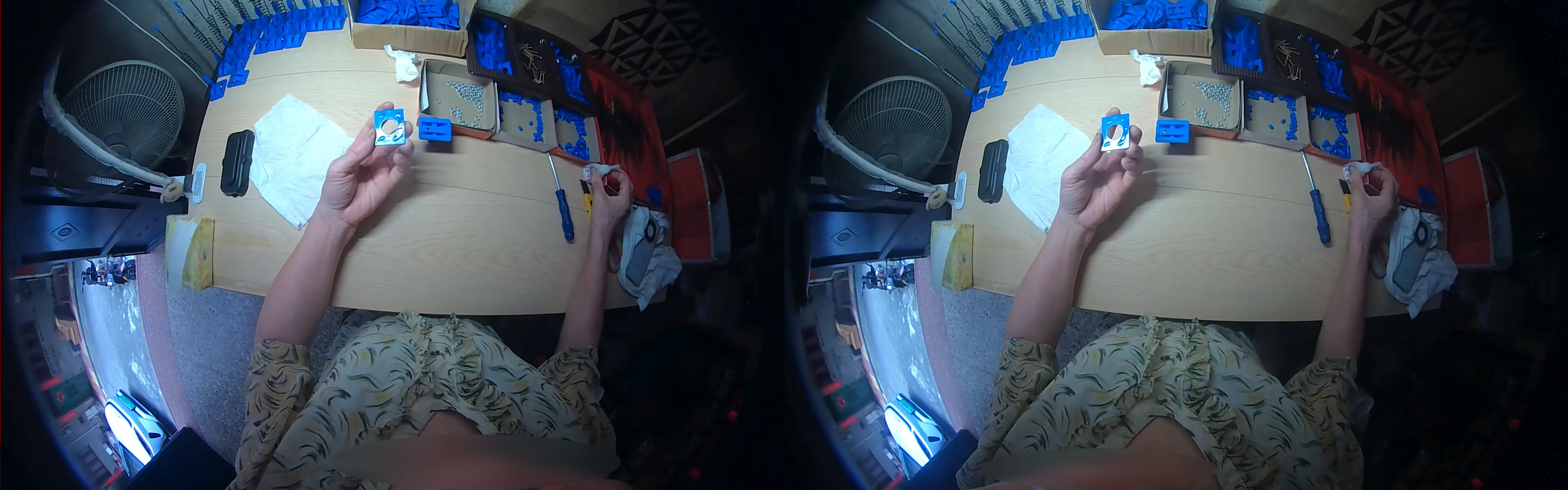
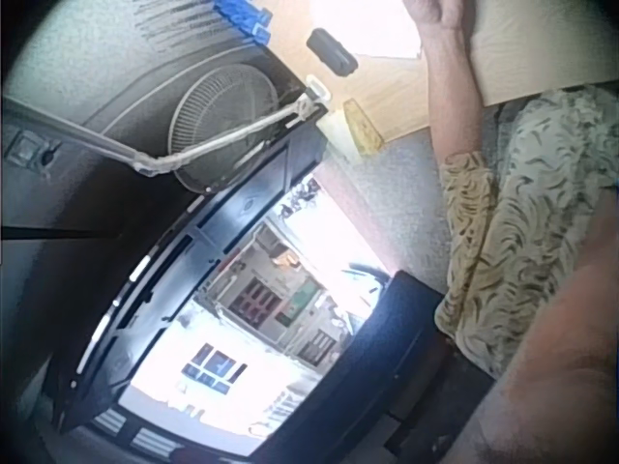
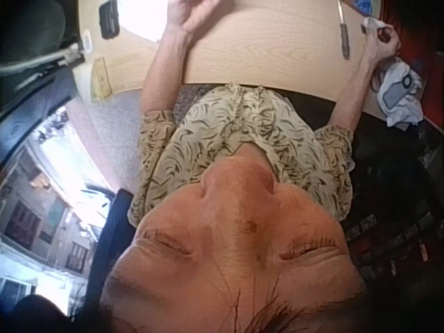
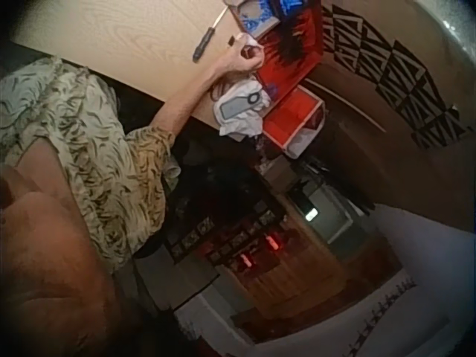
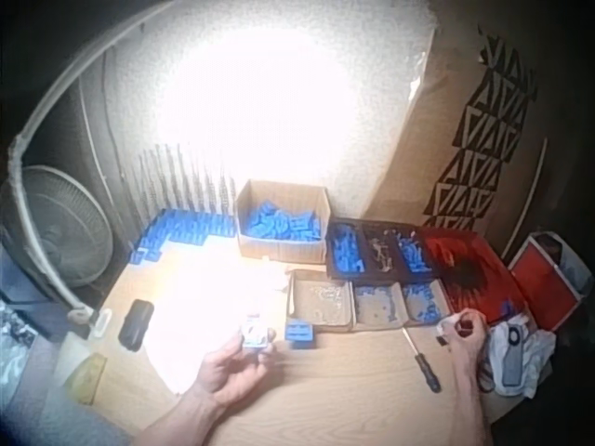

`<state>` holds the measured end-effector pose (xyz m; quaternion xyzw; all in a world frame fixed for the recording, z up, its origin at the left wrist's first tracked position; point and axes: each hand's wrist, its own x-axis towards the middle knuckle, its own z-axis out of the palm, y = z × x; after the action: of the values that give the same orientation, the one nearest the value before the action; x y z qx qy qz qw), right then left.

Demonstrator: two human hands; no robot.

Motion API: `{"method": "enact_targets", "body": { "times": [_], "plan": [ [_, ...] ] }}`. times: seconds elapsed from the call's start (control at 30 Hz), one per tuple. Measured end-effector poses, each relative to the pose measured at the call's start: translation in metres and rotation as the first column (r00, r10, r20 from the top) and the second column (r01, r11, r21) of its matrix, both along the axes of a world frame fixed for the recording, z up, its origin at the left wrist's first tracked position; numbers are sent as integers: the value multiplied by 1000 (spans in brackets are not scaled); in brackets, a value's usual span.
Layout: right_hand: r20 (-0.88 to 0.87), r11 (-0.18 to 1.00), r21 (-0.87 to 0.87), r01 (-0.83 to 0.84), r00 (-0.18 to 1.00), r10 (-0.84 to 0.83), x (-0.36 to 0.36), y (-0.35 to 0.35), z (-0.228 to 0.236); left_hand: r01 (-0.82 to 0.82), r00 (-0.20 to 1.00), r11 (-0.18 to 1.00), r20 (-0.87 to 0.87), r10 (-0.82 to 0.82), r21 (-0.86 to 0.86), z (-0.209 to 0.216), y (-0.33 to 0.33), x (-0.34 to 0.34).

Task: The person assembles small electronic components by gluing small pins into blue plastic fixtures using an adhesive applicator, then inserting electronic wiring into the fixtures.

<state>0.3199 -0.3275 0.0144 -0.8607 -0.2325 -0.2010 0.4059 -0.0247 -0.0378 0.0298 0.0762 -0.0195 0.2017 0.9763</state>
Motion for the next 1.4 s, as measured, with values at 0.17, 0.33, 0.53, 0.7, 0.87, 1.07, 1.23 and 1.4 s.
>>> {"method": "enact_targets", "body": {
  "times": [0.17,0.33,0.53,0.7,0.87,1.07,1.23,1.4],
  "plan": [
    [68,998,30,62,996,-64,-16,-5,8,-19,999,1000,38,20,-22,2,3,-3],
    [133,946,195,-257,963,235,-73,48,78,-76,995,994,54,80,-76,10,12,-6],
    [94,662,-110,-741,655,750,-129,210,104,-152,988,988,17,152,-38,2,22,-12],
    [-108,480,-579,-659,646,755,-118,309,69,-140,989,989,50,142,-43,1,26,-8],
    [-132,392,-645,-656,601,788,-105,336,42,-186,981,982,42,187,-28,6,30,-9],
    [-273,518,-119,-847,530,803,-139,319,68,-220,974,975,44,221,-33,6,33,-14],
    [-289,475,410,-779,383,877,-165,276,108,-217,976,976,18,217,21,11,32,-14],
    [-348,395,579,-713,222,911,-165,246,108,-226,974,973,-5,226,40,10,31,-13]
  ]
}}
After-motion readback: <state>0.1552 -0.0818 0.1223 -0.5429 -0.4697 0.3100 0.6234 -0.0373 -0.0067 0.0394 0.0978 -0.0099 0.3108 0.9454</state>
